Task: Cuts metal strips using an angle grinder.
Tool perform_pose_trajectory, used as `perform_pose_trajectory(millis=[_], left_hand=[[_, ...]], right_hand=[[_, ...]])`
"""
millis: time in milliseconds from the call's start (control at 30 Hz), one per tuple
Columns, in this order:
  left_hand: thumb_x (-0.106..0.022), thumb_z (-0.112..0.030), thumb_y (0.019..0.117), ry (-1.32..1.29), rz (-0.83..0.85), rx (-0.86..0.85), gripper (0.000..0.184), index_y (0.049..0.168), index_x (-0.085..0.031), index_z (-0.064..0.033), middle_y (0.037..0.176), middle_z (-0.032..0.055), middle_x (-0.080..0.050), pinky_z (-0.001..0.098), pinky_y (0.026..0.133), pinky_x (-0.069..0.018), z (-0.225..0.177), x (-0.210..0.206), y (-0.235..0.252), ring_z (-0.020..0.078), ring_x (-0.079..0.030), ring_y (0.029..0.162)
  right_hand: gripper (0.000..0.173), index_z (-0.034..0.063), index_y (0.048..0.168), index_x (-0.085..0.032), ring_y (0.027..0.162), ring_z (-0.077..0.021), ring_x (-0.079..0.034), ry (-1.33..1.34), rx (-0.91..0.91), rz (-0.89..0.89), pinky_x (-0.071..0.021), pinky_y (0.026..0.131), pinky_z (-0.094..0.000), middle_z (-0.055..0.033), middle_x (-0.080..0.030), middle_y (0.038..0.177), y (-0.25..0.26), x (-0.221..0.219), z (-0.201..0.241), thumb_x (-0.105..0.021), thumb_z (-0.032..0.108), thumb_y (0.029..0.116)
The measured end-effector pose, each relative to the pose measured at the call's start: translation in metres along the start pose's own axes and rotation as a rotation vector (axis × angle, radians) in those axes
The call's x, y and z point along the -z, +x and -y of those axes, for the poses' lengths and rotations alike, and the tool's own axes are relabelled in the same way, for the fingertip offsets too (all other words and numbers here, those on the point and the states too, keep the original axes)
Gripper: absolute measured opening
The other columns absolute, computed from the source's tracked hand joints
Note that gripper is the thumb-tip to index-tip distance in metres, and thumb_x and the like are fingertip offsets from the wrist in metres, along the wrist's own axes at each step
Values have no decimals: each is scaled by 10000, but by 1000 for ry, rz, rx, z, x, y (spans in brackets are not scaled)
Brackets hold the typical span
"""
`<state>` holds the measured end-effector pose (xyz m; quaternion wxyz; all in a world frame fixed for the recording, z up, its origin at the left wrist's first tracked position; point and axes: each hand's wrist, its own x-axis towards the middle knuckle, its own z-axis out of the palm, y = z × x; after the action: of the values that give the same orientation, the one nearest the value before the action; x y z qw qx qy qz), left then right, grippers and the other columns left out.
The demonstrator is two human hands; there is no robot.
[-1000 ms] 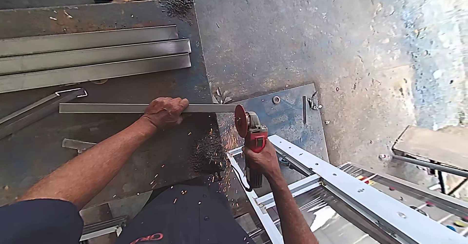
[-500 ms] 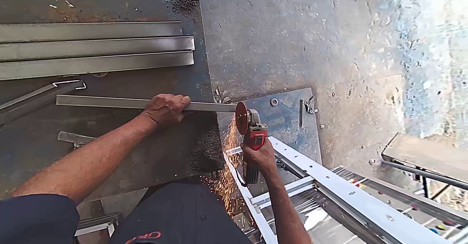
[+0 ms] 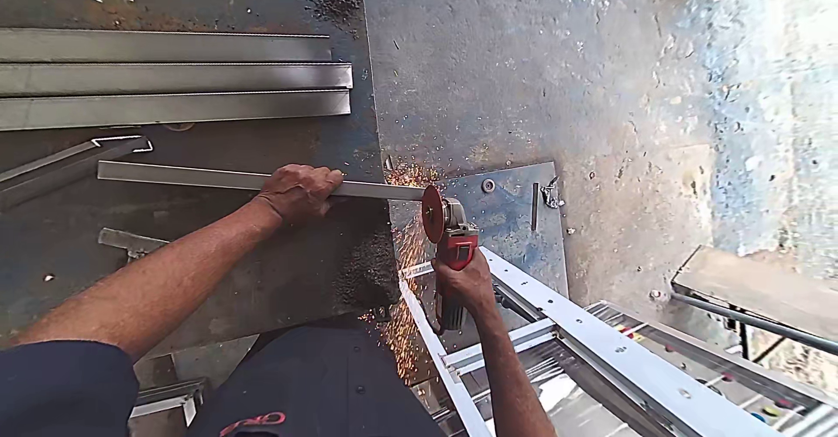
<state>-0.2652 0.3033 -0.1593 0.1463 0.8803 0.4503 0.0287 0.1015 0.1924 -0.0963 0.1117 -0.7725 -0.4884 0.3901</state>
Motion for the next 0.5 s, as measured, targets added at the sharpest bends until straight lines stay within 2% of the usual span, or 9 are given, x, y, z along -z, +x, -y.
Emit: perform_pose_trajectory(millis=[367,500], left_hand=[[-642,-419,958,5,-11,-5,312,931,-623,-109,750,69,-620,457,572,-543,1,-1,1,281,-676,686],[-639,-416,955,13,-14,-8,305,934,-622,-113,742,64,-613,451,564,-541,1,-2,0,280,-674,679]], right_hand=[[753,28,1285,-592,967,-159,-696,-6,-31,14,-572,893,-412,-87,-717,1053,4,1,4,-871,364,672],[742,38,1269,-598,942,-146,-700,4,-32,15,-581,872,-407,-70,-719,1026,6,1,3,-870,375,667]])
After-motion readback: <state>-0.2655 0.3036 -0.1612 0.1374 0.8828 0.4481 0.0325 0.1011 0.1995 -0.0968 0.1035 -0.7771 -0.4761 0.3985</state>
